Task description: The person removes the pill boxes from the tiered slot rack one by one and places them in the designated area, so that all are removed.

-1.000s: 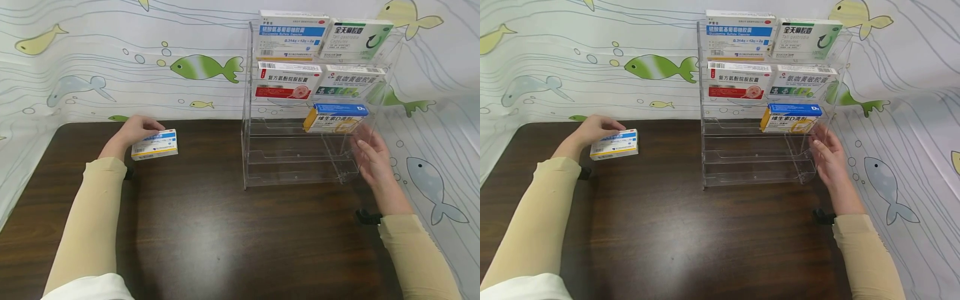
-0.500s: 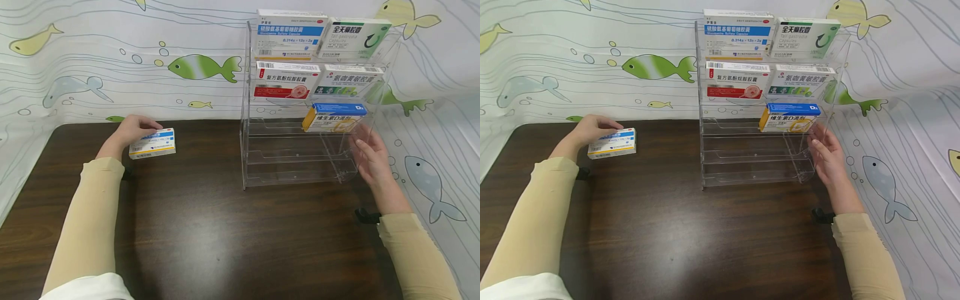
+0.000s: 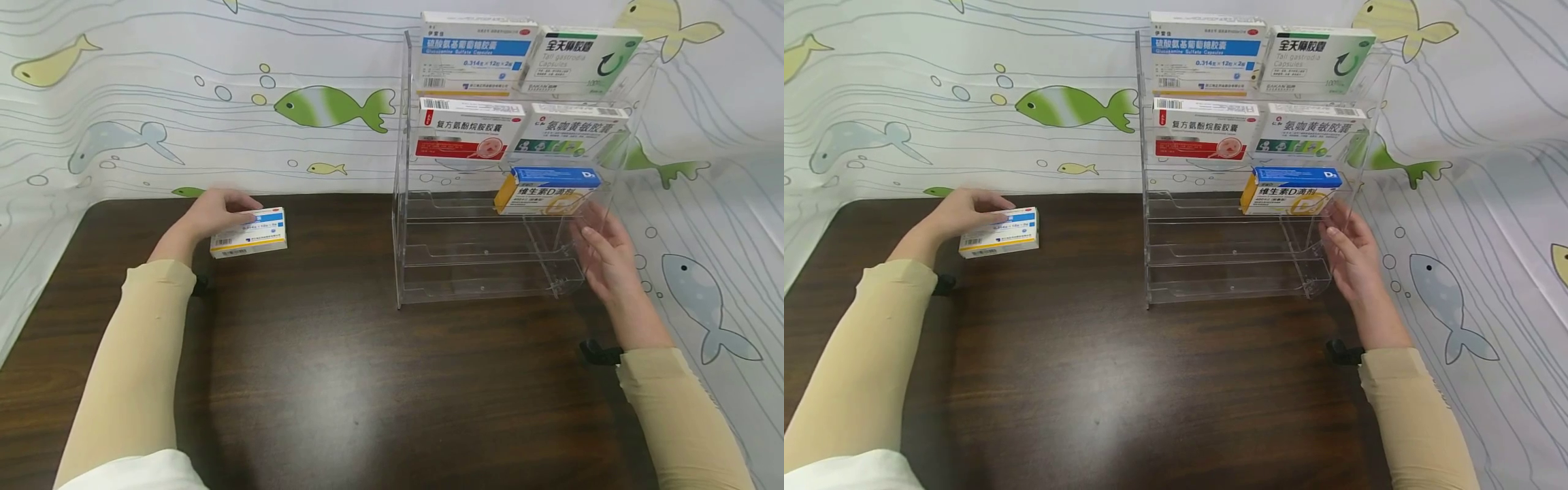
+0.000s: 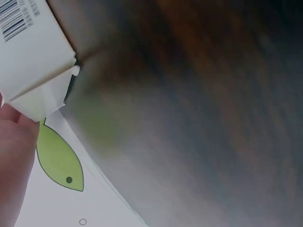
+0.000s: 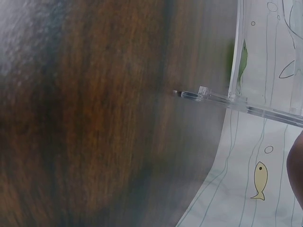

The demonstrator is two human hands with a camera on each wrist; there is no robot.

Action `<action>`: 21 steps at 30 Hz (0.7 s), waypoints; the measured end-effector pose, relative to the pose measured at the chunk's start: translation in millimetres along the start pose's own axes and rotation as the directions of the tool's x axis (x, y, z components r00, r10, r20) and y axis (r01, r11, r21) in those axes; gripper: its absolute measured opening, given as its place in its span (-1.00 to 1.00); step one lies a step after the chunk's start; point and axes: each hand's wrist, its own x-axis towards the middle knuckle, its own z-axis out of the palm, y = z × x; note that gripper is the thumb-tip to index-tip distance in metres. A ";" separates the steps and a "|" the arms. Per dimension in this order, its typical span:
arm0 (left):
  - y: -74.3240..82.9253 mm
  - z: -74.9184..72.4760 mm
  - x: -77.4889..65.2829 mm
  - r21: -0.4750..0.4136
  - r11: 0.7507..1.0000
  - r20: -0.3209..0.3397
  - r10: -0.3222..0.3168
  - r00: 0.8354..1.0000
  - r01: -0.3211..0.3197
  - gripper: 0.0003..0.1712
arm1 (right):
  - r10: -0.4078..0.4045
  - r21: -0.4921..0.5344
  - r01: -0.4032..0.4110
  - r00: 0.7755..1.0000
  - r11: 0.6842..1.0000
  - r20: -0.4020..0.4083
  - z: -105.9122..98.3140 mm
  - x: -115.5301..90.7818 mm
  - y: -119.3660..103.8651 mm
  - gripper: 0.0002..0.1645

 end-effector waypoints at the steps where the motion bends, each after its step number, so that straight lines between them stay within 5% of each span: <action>1: -0.5 0.4 0.4 0.000 1.000 0.002 -0.004 1.000 0.004 -0.55 | 0.001 -0.003 -0.001 1.000 1.000 -0.001 0.0 0.0 -0.2 -0.42; 13: 6.6 -0.6 2.5 -0.019 0.999 -0.008 0.027 1.000 -0.027 -0.54 | 0.015 -0.018 -0.015 1.000 1.000 -0.009 -1.7 0.8 0.1 -0.40; 21: 31.4 -7.5 -1.7 -0.066 0.991 -0.040 0.112 0.993 -0.115 -0.53 | 0.014 -0.009 -0.014 1.000 1.000 -0.004 -2.6 1.0 0.7 -0.39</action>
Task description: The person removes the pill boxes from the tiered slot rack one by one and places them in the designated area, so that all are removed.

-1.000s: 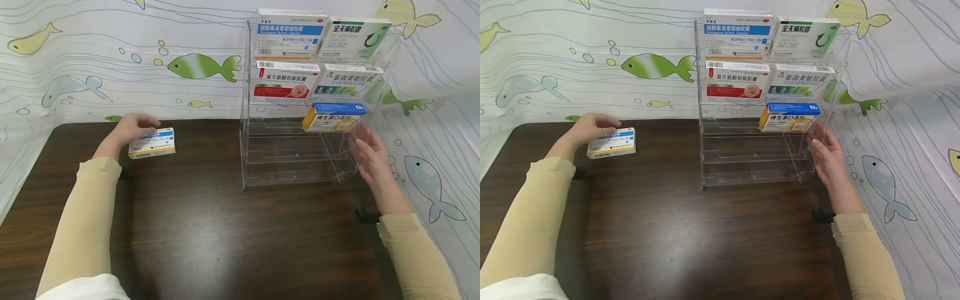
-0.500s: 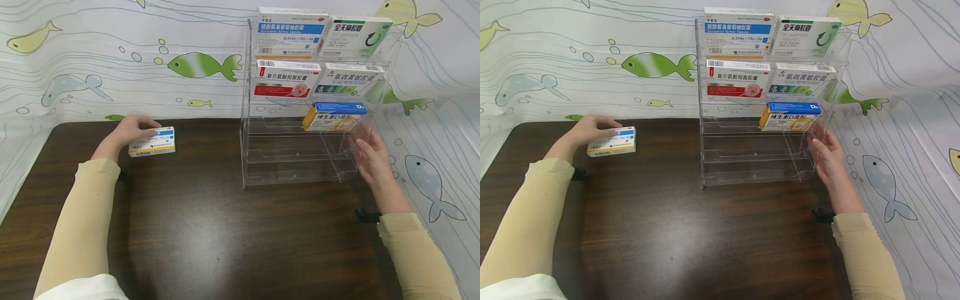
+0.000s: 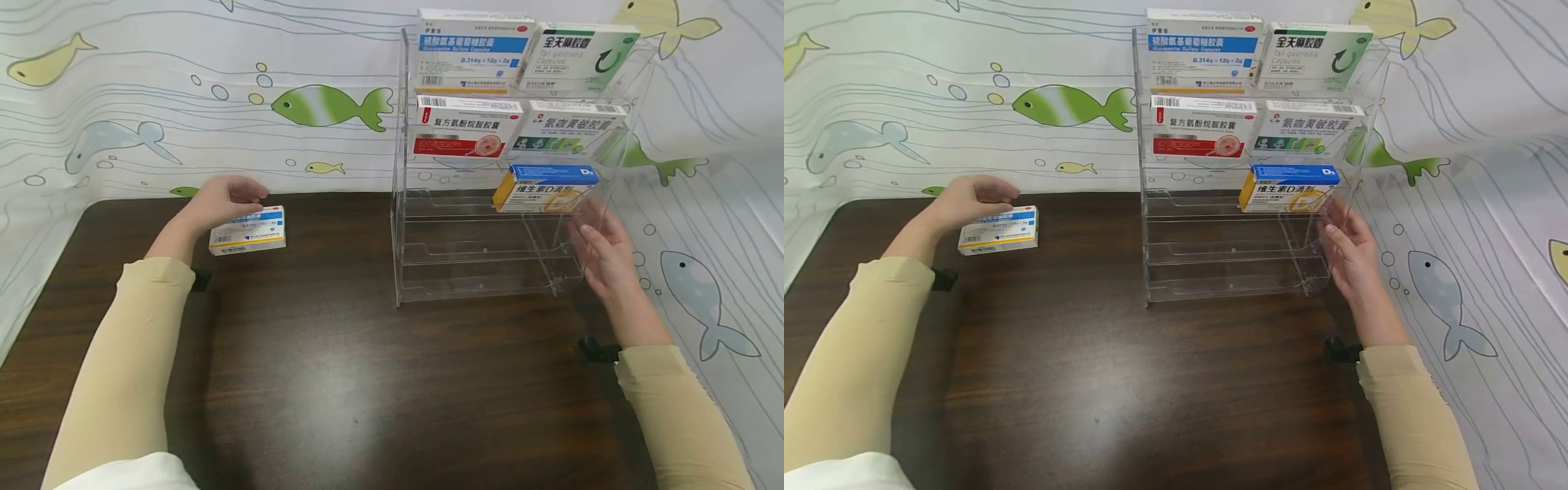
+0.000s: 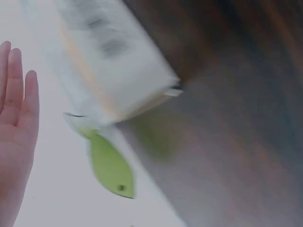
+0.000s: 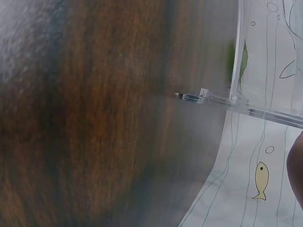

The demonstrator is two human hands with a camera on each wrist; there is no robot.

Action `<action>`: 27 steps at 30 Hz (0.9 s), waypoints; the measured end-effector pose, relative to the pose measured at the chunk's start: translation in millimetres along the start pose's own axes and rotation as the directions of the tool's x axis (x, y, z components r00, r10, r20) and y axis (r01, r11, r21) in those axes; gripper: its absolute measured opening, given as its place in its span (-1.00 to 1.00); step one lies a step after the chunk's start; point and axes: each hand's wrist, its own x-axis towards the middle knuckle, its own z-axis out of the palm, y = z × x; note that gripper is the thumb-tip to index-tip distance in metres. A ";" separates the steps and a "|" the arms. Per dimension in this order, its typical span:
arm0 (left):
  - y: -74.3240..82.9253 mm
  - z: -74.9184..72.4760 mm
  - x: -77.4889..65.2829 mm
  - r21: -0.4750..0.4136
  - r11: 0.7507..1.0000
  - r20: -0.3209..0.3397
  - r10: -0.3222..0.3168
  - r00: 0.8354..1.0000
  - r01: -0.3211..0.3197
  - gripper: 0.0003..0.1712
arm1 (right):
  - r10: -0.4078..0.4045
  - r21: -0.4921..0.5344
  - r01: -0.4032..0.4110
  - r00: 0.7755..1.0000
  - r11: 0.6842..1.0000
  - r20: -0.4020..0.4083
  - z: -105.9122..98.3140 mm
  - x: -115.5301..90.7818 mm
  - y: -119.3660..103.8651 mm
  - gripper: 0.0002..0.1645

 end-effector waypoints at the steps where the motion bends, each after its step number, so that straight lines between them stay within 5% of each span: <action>1: 4.9 -1.3 -1.0 -0.002 1.000 -0.014 0.008 1.000 -0.008 -0.53 | -0.001 -0.003 0.001 1.000 1.000 0.000 0.1 -0.1 0.2 -0.39; 14: 76.6 -16.2 -18.3 -0.158 0.981 -0.224 0.079 0.971 -0.116 -0.68 | 0.003 0.033 -0.002 1.000 0.999 -0.013 -1.8 -0.5 2.2 -0.41; 21: 108.5 -14.1 -28.5 -0.319 0.934 -0.267 0.074 0.961 -0.161 -0.81 | -0.009 0.055 0.008 1.000 0.998 0.010 -0.4 1.1 3.9 -0.40; 27: 141.3 -6.6 -35.1 -0.447 0.865 -0.287 0.103 0.952 -0.228 -0.82 | -0.014 0.094 0.017 0.999 0.995 -0.040 3.2 2.9 7.4 -0.43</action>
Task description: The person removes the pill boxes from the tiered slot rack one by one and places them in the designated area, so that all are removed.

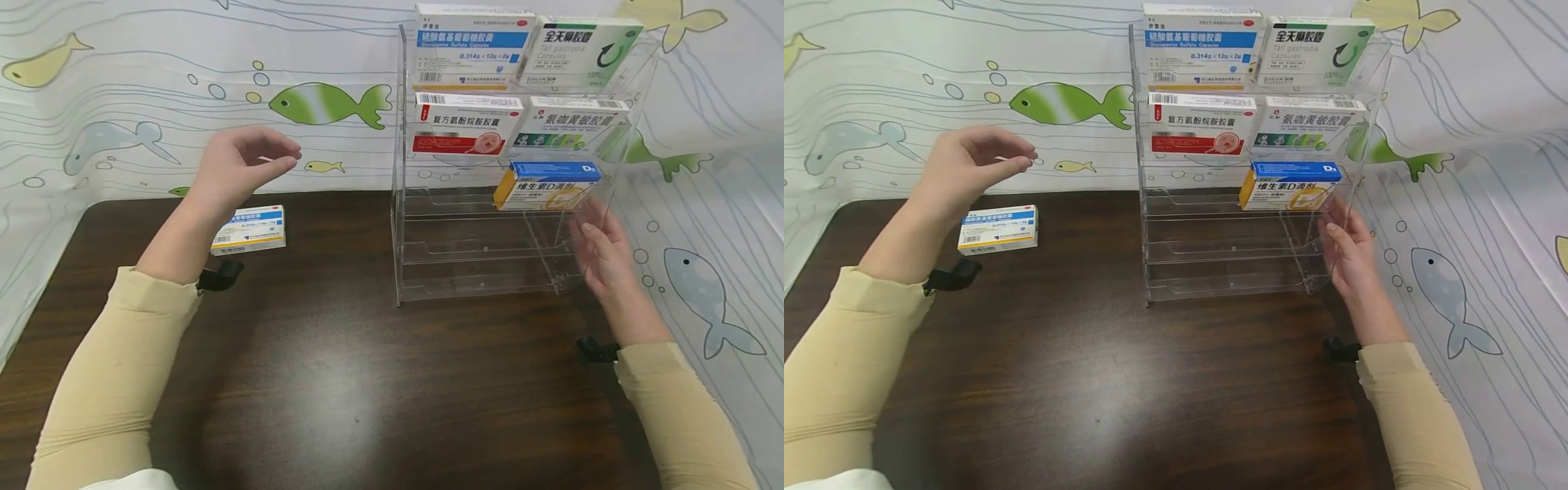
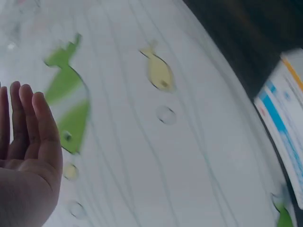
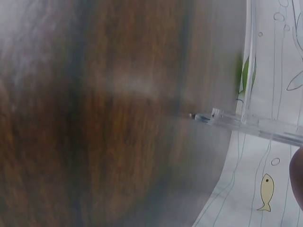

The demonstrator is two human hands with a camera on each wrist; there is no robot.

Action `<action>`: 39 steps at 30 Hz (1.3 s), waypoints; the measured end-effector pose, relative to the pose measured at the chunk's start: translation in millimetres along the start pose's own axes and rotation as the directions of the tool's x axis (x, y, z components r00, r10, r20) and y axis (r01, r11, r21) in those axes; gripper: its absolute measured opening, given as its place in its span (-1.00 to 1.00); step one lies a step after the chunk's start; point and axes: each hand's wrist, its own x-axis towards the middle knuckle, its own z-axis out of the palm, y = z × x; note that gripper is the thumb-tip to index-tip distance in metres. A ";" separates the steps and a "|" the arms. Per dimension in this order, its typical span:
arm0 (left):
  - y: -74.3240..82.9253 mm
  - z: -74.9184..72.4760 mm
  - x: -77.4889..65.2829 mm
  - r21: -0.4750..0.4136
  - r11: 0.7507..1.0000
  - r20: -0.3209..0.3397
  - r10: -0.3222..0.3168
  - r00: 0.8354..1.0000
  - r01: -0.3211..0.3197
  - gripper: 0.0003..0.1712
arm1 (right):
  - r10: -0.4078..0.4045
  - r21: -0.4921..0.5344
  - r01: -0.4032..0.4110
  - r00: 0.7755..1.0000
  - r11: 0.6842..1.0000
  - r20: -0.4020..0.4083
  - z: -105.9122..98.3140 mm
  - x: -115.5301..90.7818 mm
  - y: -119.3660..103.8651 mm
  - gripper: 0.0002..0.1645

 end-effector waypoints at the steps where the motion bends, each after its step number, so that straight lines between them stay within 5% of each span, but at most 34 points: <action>1: 3.8 3.6 -0.8 -0.034 0.999 0.005 0.011 1.000 -0.010 -0.82 | 0.001 0.006 -0.001 1.000 1.000 -0.006 0.7 0.3 0.6 -0.43; 9: 35.2 32.3 -6.9 -0.185 0.982 0.062 0.052 0.997 -0.039 -0.85 | 0.004 0.040 -0.003 0.999 0.999 -0.033 3.6 0.7 4.2 -0.43; 17: 70.0 65.3 -3.3 -0.120 0.987 0.127 0.121 0.984 -0.106 -0.90 | -0.005 0.033 0.007 0.999 0.999 -0.043 3.4 0.6 4.8 -0.47; 24: 94.2 98.8 6.6 -0.123 0.972 0.215 0.225 0.950 -0.203 -0.89 | -0.007 0.090 0.007 1.000 0.996 -0.005 1.6 -0.9 4.5 -0.44; 34: 107.1 150.2 18.5 -0.071 0.947 0.321 0.320 0.891 -0.315 -0.88 | -0.034 0.082 0.034 0.999 0.996 0.005 2.9 0.2 5.9 -0.46; 39: 103.6 173.1 25.6 -0.055 0.956 0.329 0.289 0.899 -0.287 -0.86 | -0.021 0.061 0.022 1.000 0.998 -0.007 4.3 0.0 4.7 -0.45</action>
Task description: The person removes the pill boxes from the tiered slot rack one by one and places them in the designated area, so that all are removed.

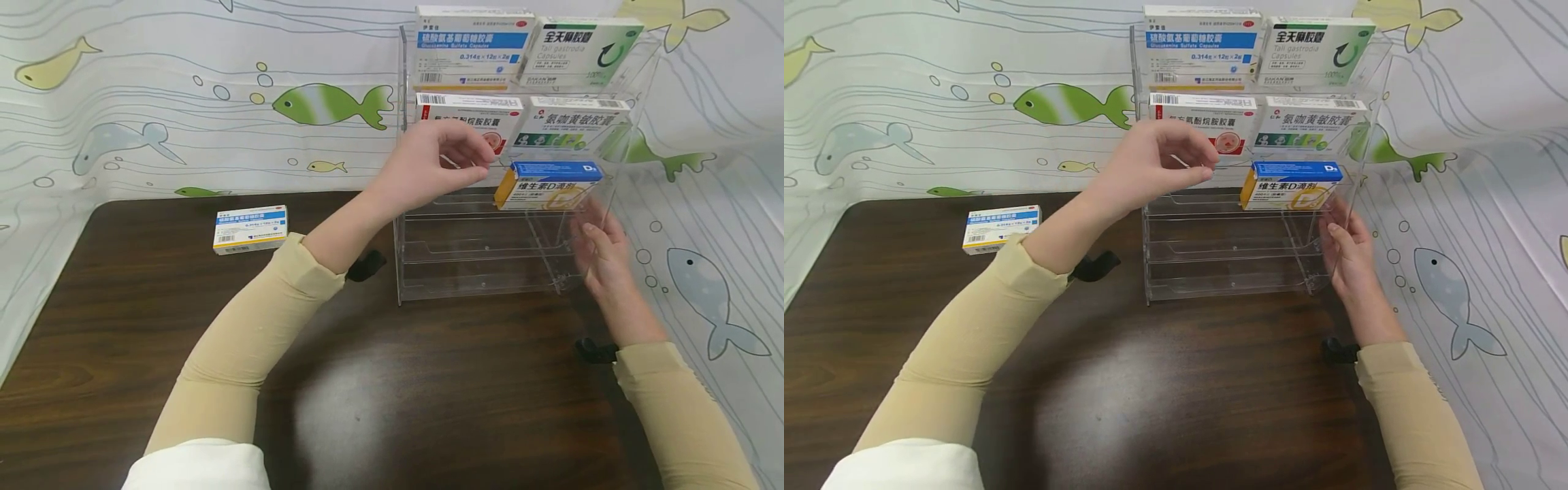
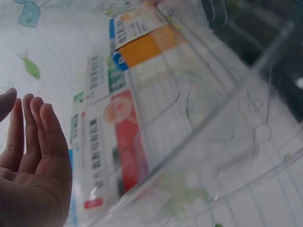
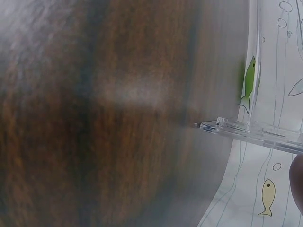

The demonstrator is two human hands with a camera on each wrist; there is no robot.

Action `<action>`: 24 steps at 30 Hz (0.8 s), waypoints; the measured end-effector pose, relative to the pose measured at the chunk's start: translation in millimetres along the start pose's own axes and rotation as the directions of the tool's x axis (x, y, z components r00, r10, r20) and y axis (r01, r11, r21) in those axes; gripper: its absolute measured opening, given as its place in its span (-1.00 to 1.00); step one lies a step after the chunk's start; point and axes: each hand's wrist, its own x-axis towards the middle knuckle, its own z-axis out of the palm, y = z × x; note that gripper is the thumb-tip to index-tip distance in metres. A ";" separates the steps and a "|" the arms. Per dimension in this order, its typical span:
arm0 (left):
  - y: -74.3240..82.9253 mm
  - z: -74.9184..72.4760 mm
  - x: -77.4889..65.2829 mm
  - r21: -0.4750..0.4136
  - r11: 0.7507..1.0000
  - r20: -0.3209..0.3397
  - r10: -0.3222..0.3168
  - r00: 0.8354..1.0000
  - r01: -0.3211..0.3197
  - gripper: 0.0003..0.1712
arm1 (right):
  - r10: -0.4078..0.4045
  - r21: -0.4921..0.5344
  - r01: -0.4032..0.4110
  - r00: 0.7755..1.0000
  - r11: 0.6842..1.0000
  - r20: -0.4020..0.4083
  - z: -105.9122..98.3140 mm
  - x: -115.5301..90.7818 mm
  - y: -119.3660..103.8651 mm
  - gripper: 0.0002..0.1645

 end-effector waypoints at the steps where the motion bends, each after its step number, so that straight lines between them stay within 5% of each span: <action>1: -2.2 3.5 2.6 0.000 1.000 -0.002 -0.004 1.000 0.004 -0.85 | 0.000 -0.004 0.000 1.000 1.000 -0.003 0.3 -0.1 -0.2 -0.46; 8: -15.8 27.4 19.4 0.005 1.000 -0.014 -0.025 1.000 0.025 -0.78 | 0.028 0.038 -0.027 1.000 0.999 -0.003 -0.2 -1.1 -1.4 -0.45; 15: -15.5 44.4 31.7 0.114 0.985 0.013 -0.131 0.991 0.129 -0.69 | 0.020 0.021 -0.020 1.000 1.000 0.013 -1.6 -0.6 -1.7 -0.43; 24: -25.0 59.2 41.2 0.232 0.962 -0.010 -0.146 0.989 0.144 -0.60 | 0.027 0.032 -0.027 1.000 0.999 -0.011 -0.6 -1.8 -1.6 -0.46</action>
